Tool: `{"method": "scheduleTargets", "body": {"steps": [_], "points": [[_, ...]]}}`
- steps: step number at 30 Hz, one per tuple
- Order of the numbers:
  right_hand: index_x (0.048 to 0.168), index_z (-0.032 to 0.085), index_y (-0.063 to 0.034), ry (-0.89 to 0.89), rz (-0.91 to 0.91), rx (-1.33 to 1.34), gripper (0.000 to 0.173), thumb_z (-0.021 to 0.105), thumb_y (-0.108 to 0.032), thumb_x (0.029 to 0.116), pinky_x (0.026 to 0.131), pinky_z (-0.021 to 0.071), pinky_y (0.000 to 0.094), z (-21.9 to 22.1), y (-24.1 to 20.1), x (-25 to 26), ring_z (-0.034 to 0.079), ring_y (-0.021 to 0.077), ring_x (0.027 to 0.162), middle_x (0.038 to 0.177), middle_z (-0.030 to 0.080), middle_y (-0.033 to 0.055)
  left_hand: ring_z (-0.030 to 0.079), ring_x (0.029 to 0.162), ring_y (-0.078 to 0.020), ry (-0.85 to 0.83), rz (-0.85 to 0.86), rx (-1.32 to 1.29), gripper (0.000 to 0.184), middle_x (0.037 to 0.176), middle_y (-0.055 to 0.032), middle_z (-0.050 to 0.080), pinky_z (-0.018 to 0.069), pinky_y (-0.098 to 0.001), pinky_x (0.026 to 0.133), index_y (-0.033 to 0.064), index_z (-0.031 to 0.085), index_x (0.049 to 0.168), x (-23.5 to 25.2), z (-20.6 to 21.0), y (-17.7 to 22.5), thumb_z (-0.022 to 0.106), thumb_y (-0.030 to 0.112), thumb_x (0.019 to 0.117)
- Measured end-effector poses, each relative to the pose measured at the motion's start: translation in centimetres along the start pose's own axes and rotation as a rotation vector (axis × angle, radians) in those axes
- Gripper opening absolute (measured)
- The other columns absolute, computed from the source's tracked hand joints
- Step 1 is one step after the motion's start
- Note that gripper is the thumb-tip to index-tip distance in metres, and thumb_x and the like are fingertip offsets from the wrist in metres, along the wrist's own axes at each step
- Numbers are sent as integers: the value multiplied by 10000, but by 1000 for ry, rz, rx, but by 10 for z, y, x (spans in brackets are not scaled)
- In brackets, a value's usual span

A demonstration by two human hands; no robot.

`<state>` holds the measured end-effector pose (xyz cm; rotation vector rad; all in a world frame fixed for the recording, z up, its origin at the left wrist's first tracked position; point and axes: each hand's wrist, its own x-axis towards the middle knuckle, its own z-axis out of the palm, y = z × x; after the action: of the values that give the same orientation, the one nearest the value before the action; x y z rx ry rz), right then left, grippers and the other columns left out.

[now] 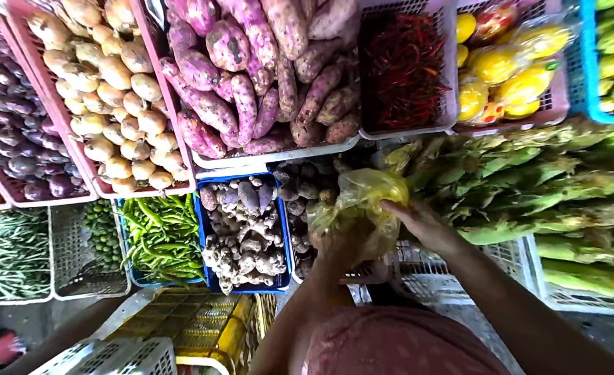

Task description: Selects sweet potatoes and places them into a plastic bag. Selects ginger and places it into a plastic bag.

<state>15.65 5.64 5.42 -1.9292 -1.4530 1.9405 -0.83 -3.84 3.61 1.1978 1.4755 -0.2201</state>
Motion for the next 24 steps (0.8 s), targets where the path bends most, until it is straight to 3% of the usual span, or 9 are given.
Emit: {"method": "scheduleTargets", "body": {"steps": [4,7,9,11,13,16,19,22,24], "points": [[1379,528,16,37,10,260,450,597,-271,1039,983,536,345,9,-9,5,636,142,1129,1269,639,136,680,1104,-330,41,35,-197,411,1168,-198,704,519,-532,998,18,661,1272,-68,-65,-15,689,298,971],[1382,518,11,55,9,301,441,583,-259,1040,935,556,326,21,-10,7,651,122,1068,1222,647,119,721,885,-121,476,269,-445,331,1006,-76,751,608,-327,831,10,703,1199,-115,-114,-37,726,218,943],[1371,519,14,60,20,304,424,584,-237,1036,901,562,314,27,-13,5,654,115,1033,1196,647,117,717,907,-72,802,409,-545,294,1037,-41,753,616,-288,832,-20,677,1205,-125,-148,-46,675,152,966],[1413,491,13,46,56,282,461,590,-234,1036,940,549,343,29,-18,1,644,144,1084,1259,630,147,710,933,-58,1094,467,-556,330,1072,-19,744,612,-293,834,-17,650,1229,-115,-184,-53,641,185,969],[1395,505,25,45,59,285,441,596,-215,1037,917,553,335,32,-21,1,644,138,1053,1238,632,153,696,980,-78,1271,493,-597,416,1155,-19,709,607,-328,867,21,591,1327,-94,-220,-61,618,269,994],[1287,584,19,43,5,288,335,582,-207,1040,850,583,282,33,-27,1,677,80,943,1098,686,91,691,1017,-130,1435,497,-682,440,1216,-75,672,592,-353,906,27,525,1404,-66,-263,-61,577,260,1035],[1300,581,12,32,81,250,343,557,-232,1059,892,556,315,31,-37,-2,657,103,988,1123,672,101,688,991,-109,1391,562,-599,420,1177,-83,679,590,-323,887,-18,520,1380,-52,-276,-55,566,208,1029],[1283,589,12,12,57,301,336,566,-233,1054,860,576,303,30,-32,4,675,96,951,1087,687,86,681,1011,-105,1072,666,-392,442,1266,-69,674,587,-319,879,71,552,1420,-45,-257,-59,622,168,994],[1282,587,13,-7,-25,331,343,575,-228,1039,850,591,272,30,-24,8,689,69,938,1081,701,64,698,1003,-128,909,659,-412,453,1236,-90,688,605,-347,874,47,576,1387,-30,-238,-63,668,107,947]]}}
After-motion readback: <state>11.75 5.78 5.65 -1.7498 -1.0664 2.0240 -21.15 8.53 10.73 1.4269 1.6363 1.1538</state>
